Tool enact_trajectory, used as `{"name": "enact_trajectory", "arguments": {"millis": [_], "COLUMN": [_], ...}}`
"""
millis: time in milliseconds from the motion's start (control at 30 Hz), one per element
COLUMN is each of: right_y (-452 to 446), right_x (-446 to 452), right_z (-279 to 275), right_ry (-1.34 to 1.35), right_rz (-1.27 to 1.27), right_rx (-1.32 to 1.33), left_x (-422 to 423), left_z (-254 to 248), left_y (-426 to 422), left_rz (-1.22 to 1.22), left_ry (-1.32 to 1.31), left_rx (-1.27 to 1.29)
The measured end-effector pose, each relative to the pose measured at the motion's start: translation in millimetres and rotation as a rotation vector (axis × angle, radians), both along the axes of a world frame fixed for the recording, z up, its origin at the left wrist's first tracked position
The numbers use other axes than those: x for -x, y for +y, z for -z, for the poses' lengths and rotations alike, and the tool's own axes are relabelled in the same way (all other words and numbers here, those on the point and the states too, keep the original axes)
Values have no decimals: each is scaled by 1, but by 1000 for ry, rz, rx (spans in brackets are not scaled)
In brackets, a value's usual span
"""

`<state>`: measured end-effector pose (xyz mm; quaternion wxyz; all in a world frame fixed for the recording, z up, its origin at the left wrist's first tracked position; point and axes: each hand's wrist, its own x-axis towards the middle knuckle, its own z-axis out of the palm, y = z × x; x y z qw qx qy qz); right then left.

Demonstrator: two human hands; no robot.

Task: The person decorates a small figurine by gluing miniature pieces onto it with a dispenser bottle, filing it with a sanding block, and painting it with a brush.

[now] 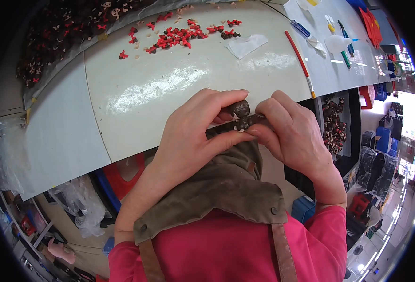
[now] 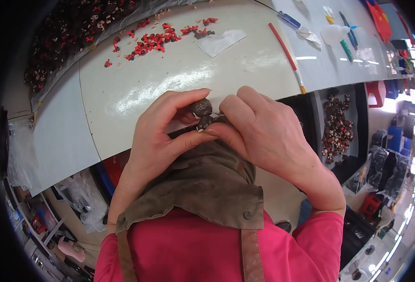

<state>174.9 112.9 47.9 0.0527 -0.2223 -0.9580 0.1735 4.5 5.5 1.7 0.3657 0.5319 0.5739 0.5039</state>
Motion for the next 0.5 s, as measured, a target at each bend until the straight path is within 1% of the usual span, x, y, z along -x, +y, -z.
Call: {"name": "enact_trajectory", "arguments": {"millis": [133, 233, 333, 433, 500], "right_y": [2, 9, 20, 24, 26], "right_x": [-1, -3, -5, -1, 0], "right_z": [-2, -4, -4, -11, -12], "right_ry": [-5, 55, 67, 66, 67], "right_rz": [-29, -37, -84, -201, -245], "right_rx": [24, 165, 167, 114, 70], "left_x": [2, 5, 12, 14, 13], "left_z": [2, -1, -2, -4, -7], "left_y": [-1, -2, -2, -2, -3], "left_rz": [25, 82, 186, 204, 216], "left_ry": [-2, -75, -73, -79, -104], "left_rx": [-11, -8, -21, -33, 4]}}
